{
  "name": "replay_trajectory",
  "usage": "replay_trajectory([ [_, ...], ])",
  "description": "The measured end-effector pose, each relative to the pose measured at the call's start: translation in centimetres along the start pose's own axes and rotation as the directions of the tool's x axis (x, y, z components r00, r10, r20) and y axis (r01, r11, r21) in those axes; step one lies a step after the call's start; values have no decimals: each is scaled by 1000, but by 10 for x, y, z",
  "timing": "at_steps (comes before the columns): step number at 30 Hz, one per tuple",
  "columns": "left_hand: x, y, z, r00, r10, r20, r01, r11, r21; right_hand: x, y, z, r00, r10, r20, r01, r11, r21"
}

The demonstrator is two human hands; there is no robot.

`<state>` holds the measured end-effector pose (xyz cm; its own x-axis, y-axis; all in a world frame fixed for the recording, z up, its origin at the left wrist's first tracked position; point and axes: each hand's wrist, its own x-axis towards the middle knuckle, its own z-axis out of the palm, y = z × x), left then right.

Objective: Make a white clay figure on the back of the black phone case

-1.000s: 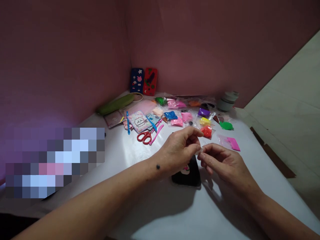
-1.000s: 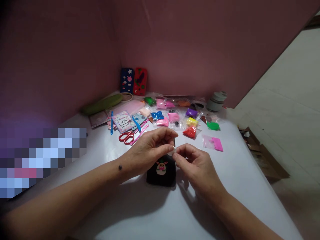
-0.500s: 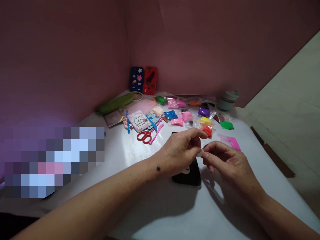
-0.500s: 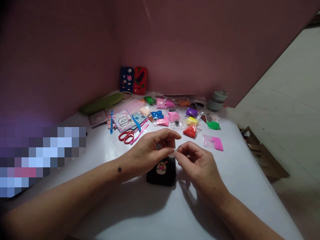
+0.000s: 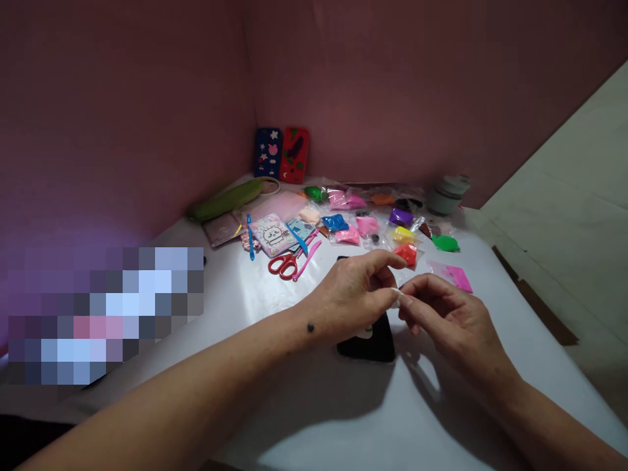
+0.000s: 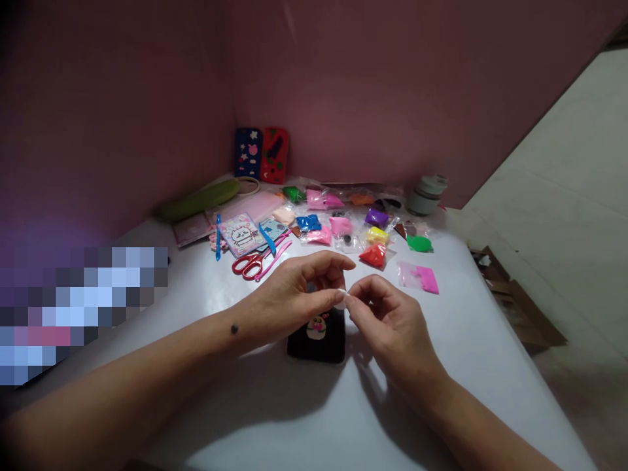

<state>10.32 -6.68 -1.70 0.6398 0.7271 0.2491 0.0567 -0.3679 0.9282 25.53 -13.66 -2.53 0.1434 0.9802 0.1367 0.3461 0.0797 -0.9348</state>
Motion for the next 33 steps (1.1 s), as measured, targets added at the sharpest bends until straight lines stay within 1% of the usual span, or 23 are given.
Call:
replay_trajectory([
  [3, 1, 0, 1, 999, -7, -53, 3, 997, -78, 1, 3, 0, 996, 90, 16, -91, 989, 120],
  [4, 1, 0, 1, 998, -10, -69, 2, 994, -107, 1, 4, 1, 993, 112, 34, -116, 984, 138],
  [6, 1, 0, 2, 996, -13, -91, 0, 990, -142, 1, 5, 1, 990, 128, 54, -133, 985, 107],
  [11, 1, -1, 1, 996, -7, -92, -2, 995, -98, 2, 5, -1, 996, 84, 0, -84, 996, -25],
  [16, 0, -1, 0, 998, -6, -55, 3, 998, -62, 2, 5, -1, 998, 59, 29, -57, 995, -84],
  [19, -1, -2, 1, 999, -29, -43, 27, 998, -57, 1, 4, 0, 998, 57, 24, -55, 995, -82],
  [23, 0, -4, 1, 999, -25, -46, 24, 999, -29, 0, 3, 0, 999, 45, -14, -45, 996, -71],
  [29, 1, -4, 0, 999, -37, -22, 37, 999, -7, 1, 3, -2, 999, 38, 10, -36, 993, -110],
  [31, 0, -4, 0, 999, -25, -19, 25, 1000, -19, 1, 2, -2, 999, 43, 4, -42, 995, -91],
  [33, 0, -4, 1, 999, -18, -30, 16, 998, -67, 1, 1, -1, 998, 63, 2, -62, 997, -33],
])
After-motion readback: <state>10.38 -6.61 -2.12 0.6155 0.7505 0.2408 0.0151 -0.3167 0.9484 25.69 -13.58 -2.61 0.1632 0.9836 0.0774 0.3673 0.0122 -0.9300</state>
